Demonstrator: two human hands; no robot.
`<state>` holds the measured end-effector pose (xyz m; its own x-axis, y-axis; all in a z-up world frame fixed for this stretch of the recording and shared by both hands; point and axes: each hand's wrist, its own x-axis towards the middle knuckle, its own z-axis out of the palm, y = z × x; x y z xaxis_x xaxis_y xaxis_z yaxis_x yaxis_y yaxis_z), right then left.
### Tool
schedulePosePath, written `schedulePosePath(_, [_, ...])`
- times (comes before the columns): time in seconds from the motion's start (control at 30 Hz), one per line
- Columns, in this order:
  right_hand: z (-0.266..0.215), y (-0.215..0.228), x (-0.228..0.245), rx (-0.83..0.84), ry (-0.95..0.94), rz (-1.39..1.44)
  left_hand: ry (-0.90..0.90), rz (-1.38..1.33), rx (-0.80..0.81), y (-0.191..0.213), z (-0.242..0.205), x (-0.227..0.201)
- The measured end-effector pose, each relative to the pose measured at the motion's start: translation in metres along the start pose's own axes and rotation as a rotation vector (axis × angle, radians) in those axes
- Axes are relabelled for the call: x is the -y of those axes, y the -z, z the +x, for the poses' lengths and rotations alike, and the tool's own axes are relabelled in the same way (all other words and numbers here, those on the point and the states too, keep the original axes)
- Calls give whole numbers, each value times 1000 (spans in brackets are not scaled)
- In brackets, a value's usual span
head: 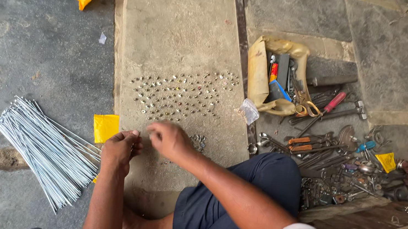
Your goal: The person sits on the floor and repeatedly picks up small metal fasteners and wire rods, inserting the fasteners onto the rods by hand. The person handles the items one at a time, placing the assembled units back onto the floor surface.
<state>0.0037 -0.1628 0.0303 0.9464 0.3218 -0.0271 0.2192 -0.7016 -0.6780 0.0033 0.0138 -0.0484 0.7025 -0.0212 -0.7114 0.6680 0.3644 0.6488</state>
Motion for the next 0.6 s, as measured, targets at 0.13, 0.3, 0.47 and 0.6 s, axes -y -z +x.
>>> schedulePosePath(0.13, [18,-11,6,-176,-276,151,-20,12,58,-9,-1,-1])
schedulePosePath(0.3, [21,-25,13,-132,-415,215,-66,56,-10,-7,4,0])
schedulePosePath(0.47, [19,-30,9,-171,-291,233,-88,12,-20,-5,4,1])
schedulePosePath(0.6, [22,-35,-4,-176,-158,138,-31,9,14,-7,6,5])
